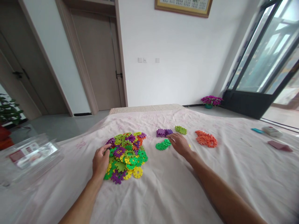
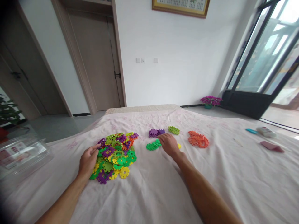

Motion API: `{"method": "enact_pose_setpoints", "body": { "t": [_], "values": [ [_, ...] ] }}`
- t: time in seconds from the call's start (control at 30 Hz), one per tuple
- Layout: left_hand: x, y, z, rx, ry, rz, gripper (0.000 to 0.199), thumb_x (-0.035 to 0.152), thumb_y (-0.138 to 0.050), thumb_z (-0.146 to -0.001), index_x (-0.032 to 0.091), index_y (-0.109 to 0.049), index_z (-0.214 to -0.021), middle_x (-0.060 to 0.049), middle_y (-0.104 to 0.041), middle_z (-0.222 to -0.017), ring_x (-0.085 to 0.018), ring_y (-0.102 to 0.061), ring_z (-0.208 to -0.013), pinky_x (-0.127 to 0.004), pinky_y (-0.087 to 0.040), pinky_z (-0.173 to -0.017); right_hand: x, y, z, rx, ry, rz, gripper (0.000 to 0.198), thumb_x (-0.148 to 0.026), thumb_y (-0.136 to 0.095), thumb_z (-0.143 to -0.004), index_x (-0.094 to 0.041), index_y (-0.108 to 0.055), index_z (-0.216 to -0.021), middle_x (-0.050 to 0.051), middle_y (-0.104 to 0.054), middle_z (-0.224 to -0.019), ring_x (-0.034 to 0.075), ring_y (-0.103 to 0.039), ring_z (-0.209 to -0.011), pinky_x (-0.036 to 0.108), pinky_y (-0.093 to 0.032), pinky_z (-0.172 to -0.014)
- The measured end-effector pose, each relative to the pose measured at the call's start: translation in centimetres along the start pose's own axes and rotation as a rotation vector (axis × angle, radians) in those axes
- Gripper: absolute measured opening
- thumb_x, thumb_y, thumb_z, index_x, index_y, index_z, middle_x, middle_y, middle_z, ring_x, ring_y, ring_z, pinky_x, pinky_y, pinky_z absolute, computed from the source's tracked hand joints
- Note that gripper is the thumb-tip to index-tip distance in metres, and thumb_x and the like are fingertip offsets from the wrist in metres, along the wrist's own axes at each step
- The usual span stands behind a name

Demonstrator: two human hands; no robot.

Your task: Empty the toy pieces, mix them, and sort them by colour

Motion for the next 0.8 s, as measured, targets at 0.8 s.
{"method": "enact_pose_setpoints", "body": {
  "t": [0.8],
  "values": [
    [0.1,0.2,-0.5,-0.078,-0.046,-0.4,0.044,0.035,-0.037,-0.09,0.021,-0.063,-0.123,-0.01,-0.068,-0.123,-0.028,-0.061,-0.115,-0.039,-0.044,-0.099,-15.5,-4.4,3.3,-0.206,0.527,-0.209,0.026,-0.029,-0.043,-0.102,-0.022,-0.067,-0.108,0.007,-0.072,-0.097,0.017,-0.064,-0.093,0.031,-0.047,-0.086]
  ]
}}
Point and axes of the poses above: each hand's wrist, its own z-axis away from the middle knuckle, its own y-axis out of the back of the hand, x = y × z, the point moved 10 cm from there along -z, towards the middle knuckle
